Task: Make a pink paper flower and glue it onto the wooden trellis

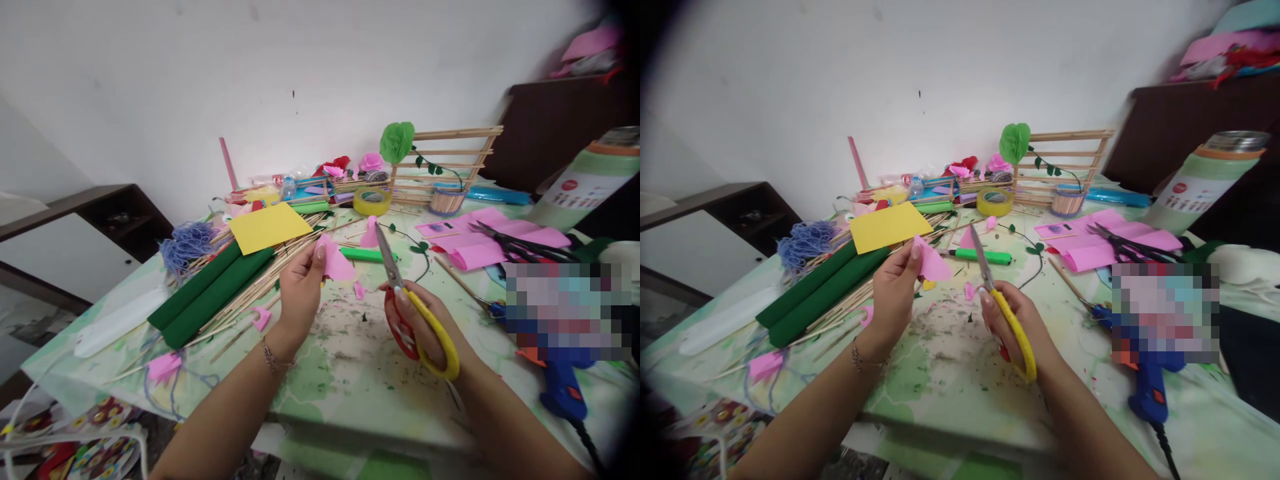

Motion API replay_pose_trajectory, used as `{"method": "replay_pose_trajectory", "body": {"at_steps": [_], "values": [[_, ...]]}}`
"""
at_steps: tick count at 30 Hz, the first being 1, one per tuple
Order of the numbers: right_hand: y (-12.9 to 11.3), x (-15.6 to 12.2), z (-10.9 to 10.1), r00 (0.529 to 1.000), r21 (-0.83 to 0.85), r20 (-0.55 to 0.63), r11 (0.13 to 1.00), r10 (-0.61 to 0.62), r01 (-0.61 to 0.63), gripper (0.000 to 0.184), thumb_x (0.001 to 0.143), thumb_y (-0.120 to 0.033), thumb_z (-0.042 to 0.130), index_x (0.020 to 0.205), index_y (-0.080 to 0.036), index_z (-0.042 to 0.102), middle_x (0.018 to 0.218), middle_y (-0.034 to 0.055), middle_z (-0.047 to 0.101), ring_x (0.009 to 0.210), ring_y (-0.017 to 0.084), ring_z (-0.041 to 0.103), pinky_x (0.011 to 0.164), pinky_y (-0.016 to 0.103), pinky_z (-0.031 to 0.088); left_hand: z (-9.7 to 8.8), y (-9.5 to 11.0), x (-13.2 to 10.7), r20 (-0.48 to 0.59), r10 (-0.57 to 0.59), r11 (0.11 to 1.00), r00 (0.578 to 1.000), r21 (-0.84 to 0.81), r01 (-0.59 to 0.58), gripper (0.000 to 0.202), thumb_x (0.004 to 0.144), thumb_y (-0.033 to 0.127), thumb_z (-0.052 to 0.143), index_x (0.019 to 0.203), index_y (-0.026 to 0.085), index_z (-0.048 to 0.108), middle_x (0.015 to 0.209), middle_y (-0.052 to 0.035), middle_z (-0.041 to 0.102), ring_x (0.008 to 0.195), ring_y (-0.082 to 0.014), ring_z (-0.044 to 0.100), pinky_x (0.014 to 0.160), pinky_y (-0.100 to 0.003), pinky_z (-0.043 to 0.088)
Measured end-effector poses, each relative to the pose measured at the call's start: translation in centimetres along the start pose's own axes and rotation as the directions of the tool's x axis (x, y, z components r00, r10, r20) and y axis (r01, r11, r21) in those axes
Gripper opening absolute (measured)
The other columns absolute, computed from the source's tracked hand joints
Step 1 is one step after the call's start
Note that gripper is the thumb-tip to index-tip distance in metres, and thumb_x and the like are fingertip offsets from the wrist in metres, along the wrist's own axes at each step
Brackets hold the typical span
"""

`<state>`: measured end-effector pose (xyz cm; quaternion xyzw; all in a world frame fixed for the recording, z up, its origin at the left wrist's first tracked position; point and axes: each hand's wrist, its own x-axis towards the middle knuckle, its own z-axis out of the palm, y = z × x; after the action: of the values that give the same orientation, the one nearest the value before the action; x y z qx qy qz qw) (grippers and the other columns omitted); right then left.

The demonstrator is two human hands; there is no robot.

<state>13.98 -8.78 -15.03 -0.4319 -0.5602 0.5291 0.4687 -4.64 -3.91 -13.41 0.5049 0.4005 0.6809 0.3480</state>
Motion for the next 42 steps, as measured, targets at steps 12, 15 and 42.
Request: {"method": "replay_pose_trajectory", "body": {"at_steps": [12, 15, 42], "values": [[1.0, 1.0, 0.0, 0.986, 0.359, 0.127, 0.932, -0.105, 0.053, 0.054, 0.084, -0.070, 0.045, 0.112, -0.023, 0.044, 0.073, -0.0020, 0.047, 0.055, 0.014, 0.040, 0.051, 0.030, 0.037, 0.2, -0.9, 0.2, -0.048, -0.124, 0.983, 0.991, -0.145, 0.116, 0.036, 0.063, 0.043, 0.084, 0.077, 0.015, 0.066, 0.069, 0.0010, 0.062, 0.060, -0.0080, 0.051, 0.056, -0.019, 0.042], [1.0, 0.4, 0.1, 0.976, 0.284, 0.185, 0.957, -0.112, 0.056, 0.055, 0.087, -0.070, 0.041, 0.117, -0.023, 0.044, 0.076, -0.0013, 0.047, 0.058, 0.014, 0.041, 0.054, 0.030, 0.037, 0.1, -0.8, 0.0, -0.083, -0.051, 0.996, 0.995, -0.075, 0.045, 0.033, 0.072, 0.044, 0.078, 0.073, 0.015, 0.062, 0.060, 0.0042, 0.052, 0.054, -0.0063, 0.043, 0.050, -0.018, 0.036], [0.3, -0.7, 0.0, 0.896, -0.191, 0.438, 0.966, -0.073, 0.173, 0.057, 0.085, -0.068, 0.047, 0.118, -0.022, 0.039, 0.082, -0.0001, 0.043, 0.068, 0.015, 0.038, 0.060, 0.029, 0.034, 1.4, 1.2, -2.1, -0.178, 0.204, 0.958, 0.963, -0.165, -0.233, 0.031, 0.085, 0.037, 0.068, 0.074, 0.020, 0.044, 0.054, 0.0062, 0.058, 0.047, -0.0072, 0.053, 0.046, -0.018, 0.042]]}}
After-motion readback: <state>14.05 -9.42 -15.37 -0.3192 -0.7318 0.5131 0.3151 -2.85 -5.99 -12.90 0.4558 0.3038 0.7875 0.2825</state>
